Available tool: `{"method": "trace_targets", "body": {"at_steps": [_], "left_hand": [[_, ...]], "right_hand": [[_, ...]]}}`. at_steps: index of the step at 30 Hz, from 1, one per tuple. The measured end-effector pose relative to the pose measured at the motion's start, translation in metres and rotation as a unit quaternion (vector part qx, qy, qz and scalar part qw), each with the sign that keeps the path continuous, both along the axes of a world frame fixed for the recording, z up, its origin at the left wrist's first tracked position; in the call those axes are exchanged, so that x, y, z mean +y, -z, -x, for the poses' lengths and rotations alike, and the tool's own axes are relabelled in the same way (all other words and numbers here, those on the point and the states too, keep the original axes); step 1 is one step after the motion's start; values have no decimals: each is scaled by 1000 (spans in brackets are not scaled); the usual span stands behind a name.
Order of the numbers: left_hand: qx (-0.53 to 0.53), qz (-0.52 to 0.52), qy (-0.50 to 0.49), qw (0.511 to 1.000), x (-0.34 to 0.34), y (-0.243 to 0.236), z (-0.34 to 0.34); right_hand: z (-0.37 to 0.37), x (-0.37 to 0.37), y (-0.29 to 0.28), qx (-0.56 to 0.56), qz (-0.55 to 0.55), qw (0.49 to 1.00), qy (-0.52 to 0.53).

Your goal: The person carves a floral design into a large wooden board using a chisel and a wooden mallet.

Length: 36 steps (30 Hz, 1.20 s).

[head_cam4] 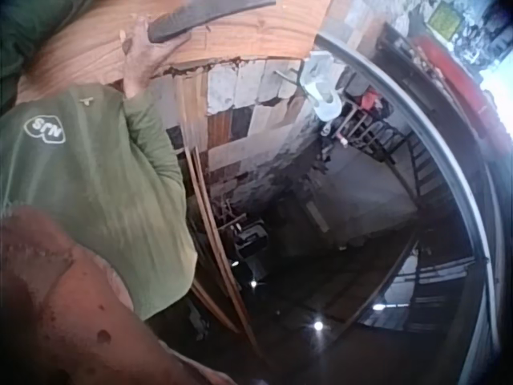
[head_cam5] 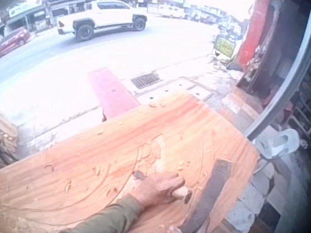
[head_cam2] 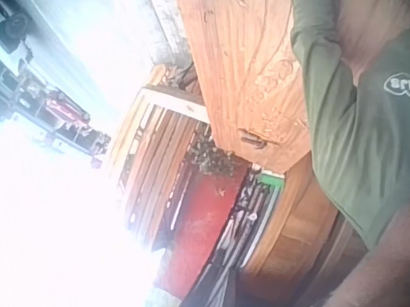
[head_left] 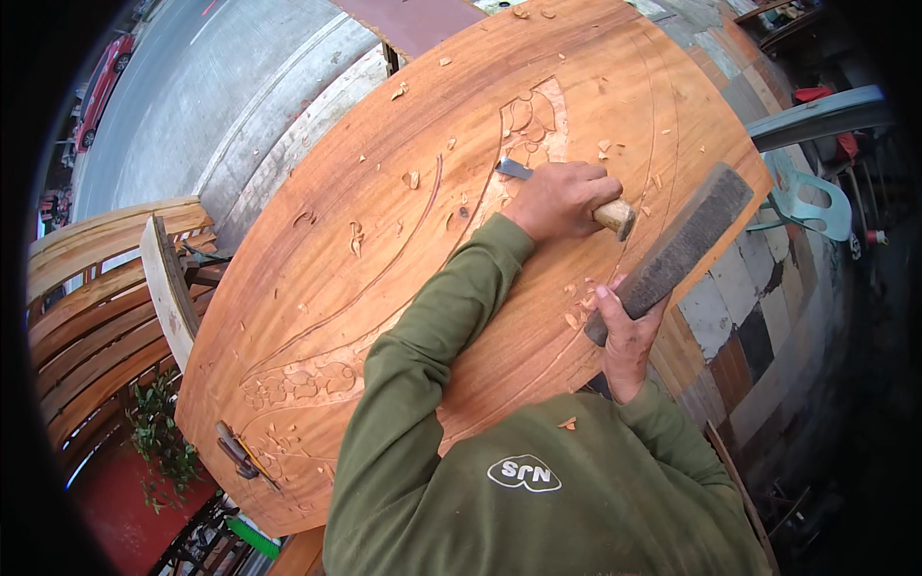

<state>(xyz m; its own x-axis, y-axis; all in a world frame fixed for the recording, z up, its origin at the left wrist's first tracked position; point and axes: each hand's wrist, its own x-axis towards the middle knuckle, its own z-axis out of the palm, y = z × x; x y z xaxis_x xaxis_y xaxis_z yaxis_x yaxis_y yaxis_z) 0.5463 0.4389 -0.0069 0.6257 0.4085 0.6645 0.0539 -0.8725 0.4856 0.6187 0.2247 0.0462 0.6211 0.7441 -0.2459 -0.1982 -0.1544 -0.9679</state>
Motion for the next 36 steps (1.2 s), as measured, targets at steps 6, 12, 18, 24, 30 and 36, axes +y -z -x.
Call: {"method": "trace_targets", "body": {"at_steps": [6, 12, 18, 24, 30, 36], "left_hand": [[-7, -89, -45, 995, 1, -10, -1], [-20, -18, -8, 1000, 7, 0, -16], [-73, 20, -49, 996, 22, -9, -18], [-130, 72, -100, 984, 27, -14, -24], [-43, 59, -102, 992, 21, -9, -31], [-3, 25, -86, 996, 20, 6, -40]], "right_hand": [[-10, -1, -15, -32, 1, 999, -37], [-28, 0, -28, -52, -9, 999, -12], [-43, 10, -47, -79, -27, 996, 13], [-50, 26, -39, -112, -79, 990, 35], [-64, 35, -6, -158, 68, 979, -114], [-49, 35, 5, -80, -5, 996, -42]]}}
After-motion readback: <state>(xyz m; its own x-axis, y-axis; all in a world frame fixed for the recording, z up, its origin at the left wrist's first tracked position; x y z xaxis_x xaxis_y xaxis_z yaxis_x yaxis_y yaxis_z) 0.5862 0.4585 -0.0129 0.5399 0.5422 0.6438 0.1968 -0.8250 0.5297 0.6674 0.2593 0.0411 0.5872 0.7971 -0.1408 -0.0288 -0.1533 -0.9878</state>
